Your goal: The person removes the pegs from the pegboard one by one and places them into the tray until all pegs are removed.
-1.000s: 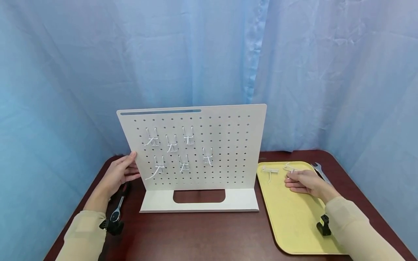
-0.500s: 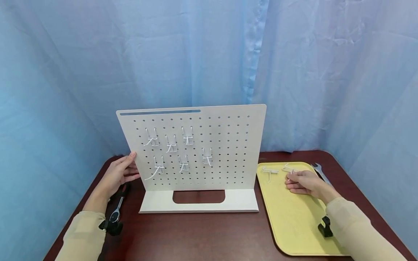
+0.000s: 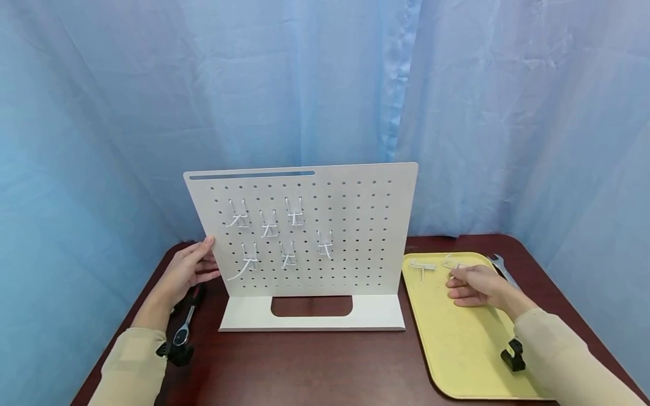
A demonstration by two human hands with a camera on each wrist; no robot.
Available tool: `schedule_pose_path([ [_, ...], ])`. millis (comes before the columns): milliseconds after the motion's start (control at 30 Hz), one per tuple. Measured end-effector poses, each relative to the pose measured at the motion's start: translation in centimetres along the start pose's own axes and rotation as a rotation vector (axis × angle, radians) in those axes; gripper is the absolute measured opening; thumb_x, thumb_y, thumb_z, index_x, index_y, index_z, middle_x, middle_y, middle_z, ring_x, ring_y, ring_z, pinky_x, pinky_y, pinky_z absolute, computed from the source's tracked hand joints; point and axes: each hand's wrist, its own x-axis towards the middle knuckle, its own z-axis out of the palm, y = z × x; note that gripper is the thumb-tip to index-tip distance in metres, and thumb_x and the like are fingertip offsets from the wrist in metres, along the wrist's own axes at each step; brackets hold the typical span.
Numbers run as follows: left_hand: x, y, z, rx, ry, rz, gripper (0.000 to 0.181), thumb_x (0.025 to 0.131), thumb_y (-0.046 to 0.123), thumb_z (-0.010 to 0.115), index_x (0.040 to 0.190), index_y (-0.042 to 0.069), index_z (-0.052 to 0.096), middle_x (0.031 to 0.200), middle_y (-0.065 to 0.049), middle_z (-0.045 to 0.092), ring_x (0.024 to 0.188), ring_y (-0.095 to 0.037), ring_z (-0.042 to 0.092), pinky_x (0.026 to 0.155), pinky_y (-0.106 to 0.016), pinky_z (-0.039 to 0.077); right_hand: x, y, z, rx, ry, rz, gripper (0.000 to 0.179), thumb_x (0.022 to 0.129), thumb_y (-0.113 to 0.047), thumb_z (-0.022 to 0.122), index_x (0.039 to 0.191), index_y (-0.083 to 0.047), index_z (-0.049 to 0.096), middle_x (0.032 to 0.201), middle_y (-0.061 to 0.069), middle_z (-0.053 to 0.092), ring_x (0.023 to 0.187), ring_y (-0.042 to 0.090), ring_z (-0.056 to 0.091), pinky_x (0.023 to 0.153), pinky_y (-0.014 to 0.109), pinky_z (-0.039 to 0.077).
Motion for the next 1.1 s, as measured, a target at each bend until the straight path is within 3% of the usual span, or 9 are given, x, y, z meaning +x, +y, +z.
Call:
schedule_pose_path([
  [133, 0.1, -0.1, 0.1, -0.001, 0.004, -0.005, 0.061, 0.103, 0.055, 0.051, 0.129, 0.001, 0.055, 0.113, -0.016, 0.061, 0.097, -0.02, 0.067, 0.086, -0.038, 0.06, -0.1, -0.1, 0.2, -0.004, 0.027, 0.03, 0.037, 0.109, -0.025, 0.05, 0.126, 0.008, 0.053, 0.094, 0.003, 0.069, 0.076, 0.016, 0.073, 0.074, 0.041, 0.063],
  [533, 0.0, 0.0, 0.0, 0.017, 0.004, -0.006, 0.066, 0.103, 0.057, 0.05, 0.133, -0.002, 0.052, 0.115, -0.018, 0.061, 0.1, -0.022, 0.067, 0.087, -0.038, 0.06, -0.8, -0.8, 0.0, -0.048, 0.041, 0.021, 0.046, 0.108, -0.03, 0.053, 0.13, 0.011, 0.051, 0.099, 0.006, 0.069, 0.081, 0.021, 0.073, 0.077, 0.044, 0.063],
  [967, -0.1, -0.1, 0.0, 0.022, 0.01, -0.014, 0.065, 0.102, 0.057, 0.05, 0.128, -0.003, 0.054, 0.112, -0.017, 0.061, 0.098, -0.021, 0.066, 0.086, -0.037, 0.06, -2.9, -3.1, -0.3, -0.012, -0.059, -0.148, 0.061, 0.107, -0.031, 0.055, 0.147, 0.011, 0.037, 0.117, 0.007, 0.07, 0.102, 0.026, 0.072, 0.09, 0.047, 0.058],
  [1100, 0.0, -0.1, 0.0, 0.011, -0.001, -0.004, 0.065, 0.103, 0.056, 0.05, 0.129, -0.003, 0.053, 0.111, -0.016, 0.061, 0.098, -0.021, 0.067, 0.086, -0.038, 0.06, -4.1, -4.8, 0.6, -0.015, -0.096, -0.234, 0.054, 0.107, -0.03, 0.055, 0.142, 0.009, 0.045, 0.116, 0.007, 0.071, 0.107, 0.025, 0.071, 0.091, 0.047, 0.058],
])
